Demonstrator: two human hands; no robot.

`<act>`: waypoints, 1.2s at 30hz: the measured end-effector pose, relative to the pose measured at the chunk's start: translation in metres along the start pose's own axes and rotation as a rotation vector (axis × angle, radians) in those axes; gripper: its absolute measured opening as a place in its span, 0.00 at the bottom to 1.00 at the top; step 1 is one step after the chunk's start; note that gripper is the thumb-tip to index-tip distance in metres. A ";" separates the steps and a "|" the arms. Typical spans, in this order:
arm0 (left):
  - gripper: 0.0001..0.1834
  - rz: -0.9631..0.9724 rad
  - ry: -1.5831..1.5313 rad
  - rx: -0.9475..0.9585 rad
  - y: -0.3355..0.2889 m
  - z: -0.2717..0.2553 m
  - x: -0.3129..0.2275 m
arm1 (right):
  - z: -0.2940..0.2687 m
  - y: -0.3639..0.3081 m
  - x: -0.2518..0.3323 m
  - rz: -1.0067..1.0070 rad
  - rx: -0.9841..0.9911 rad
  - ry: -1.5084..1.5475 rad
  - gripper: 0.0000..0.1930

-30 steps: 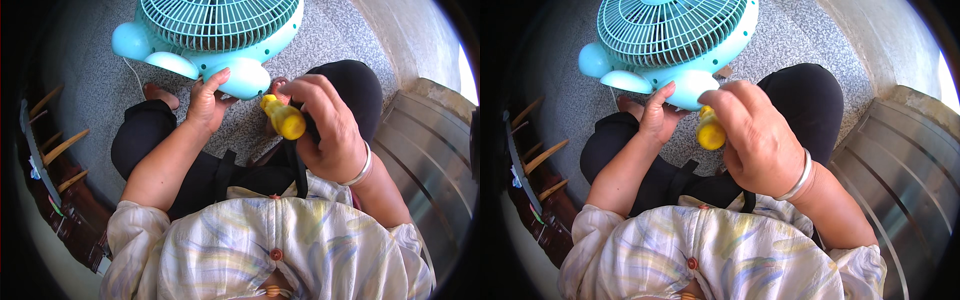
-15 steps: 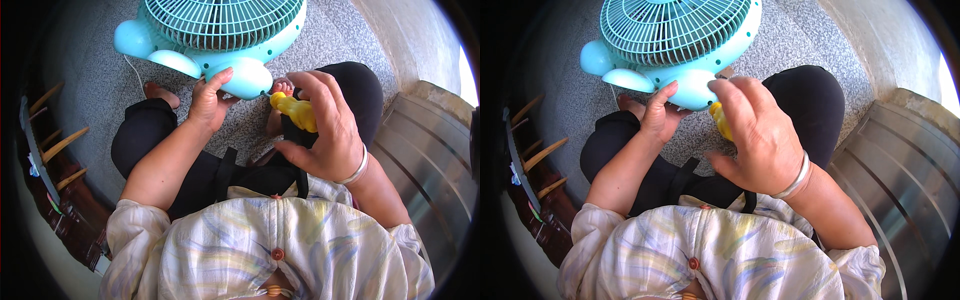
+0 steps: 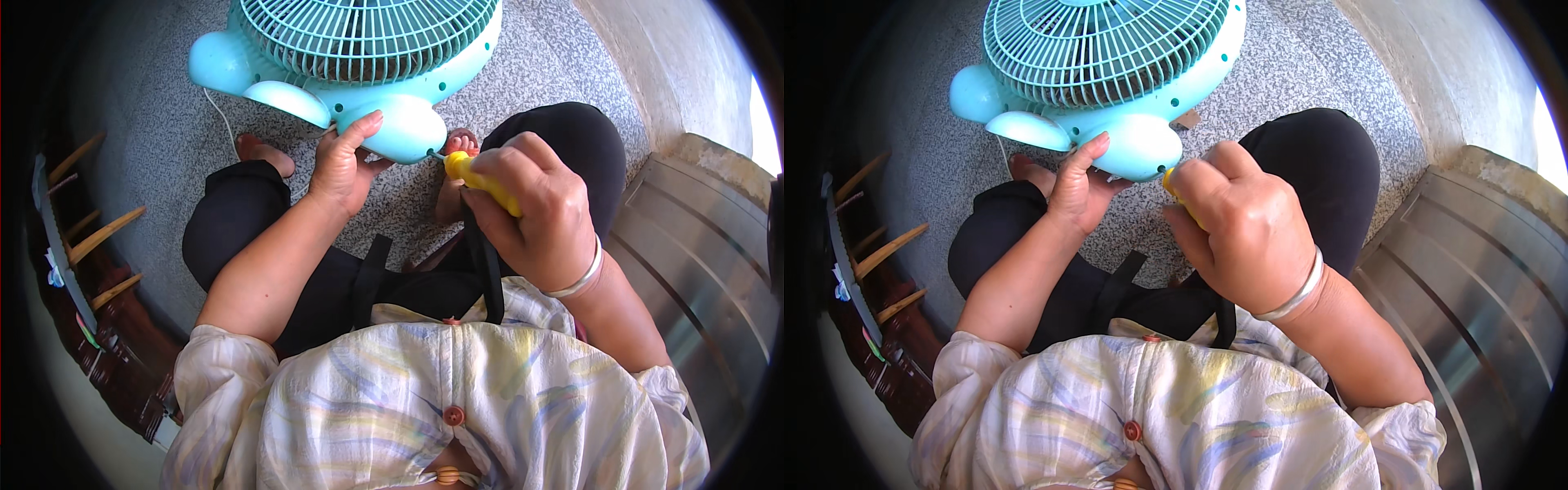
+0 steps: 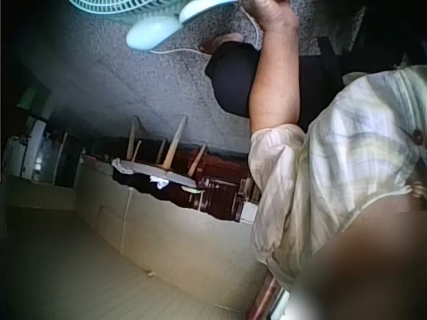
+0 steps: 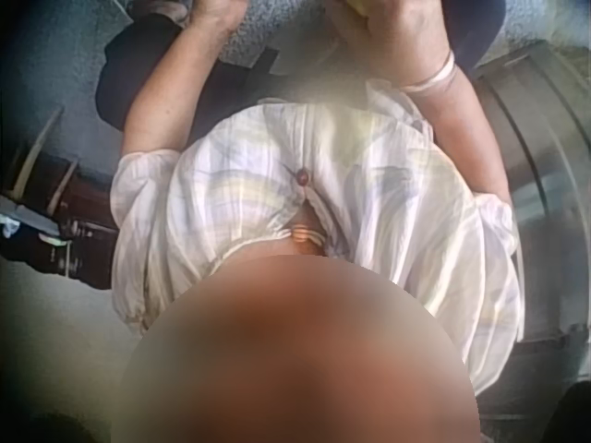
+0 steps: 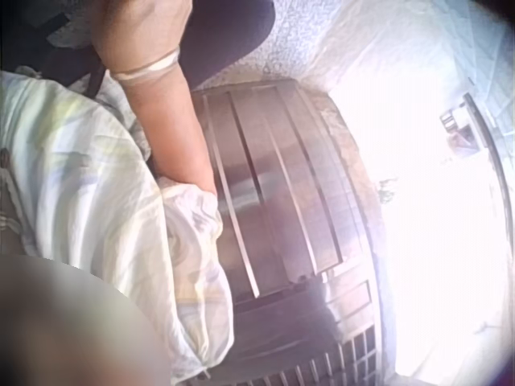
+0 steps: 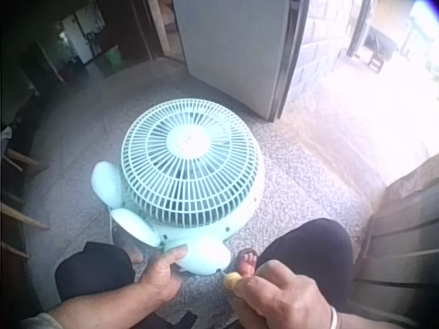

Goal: Repairing a small electric fan using a screwdriver.

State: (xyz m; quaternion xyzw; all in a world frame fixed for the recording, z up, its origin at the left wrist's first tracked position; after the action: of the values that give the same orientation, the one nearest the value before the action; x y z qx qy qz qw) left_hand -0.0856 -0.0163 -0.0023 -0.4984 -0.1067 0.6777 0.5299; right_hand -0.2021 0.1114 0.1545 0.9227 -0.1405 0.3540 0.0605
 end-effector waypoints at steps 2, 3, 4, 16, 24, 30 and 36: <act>0.34 0.003 -0.001 0.001 0.001 -0.001 0.000 | 0.002 0.003 0.003 -0.069 0.001 -0.012 0.23; 0.34 0.005 -0.002 0.003 0.001 -0.001 0.000 | -0.005 0.005 0.006 -0.069 -0.067 0.031 0.23; 0.34 0.005 -0.002 0.003 0.001 -0.002 0.000 | -0.010 0.007 0.008 -0.068 -0.135 0.074 0.22; 0.30 0.034 -0.027 -0.038 0.002 -0.004 -0.001 | -0.015 0.008 0.004 0.043 -0.182 0.063 0.13; 0.30 0.035 -0.037 -0.044 0.000 -0.001 -0.002 | -0.007 0.006 0.011 -0.093 -0.109 -0.100 0.14; 0.30 0.039 -0.061 -0.029 0.001 -0.002 -0.002 | 0.004 0.002 -0.009 0.164 0.107 -0.013 0.17; 0.33 0.001 -0.003 0.007 0.002 0.001 0.001 | -0.012 0.009 0.011 -0.017 -0.154 -0.109 0.10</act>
State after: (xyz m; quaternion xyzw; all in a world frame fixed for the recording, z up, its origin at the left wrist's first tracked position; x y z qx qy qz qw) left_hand -0.0873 -0.0154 -0.0037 -0.4958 -0.1048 0.6792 0.5310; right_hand -0.2050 0.1033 0.1711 0.9343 -0.1625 0.2911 0.1265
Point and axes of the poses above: each hand's wrist, its own y-axis towards the middle knuckle, its own z-axis out of the palm, x = y × z, the point moved 8 cm from there along y, towards the middle knuckle, and after that the axes turned 7 degrees about -y, right-handed, at the moved point
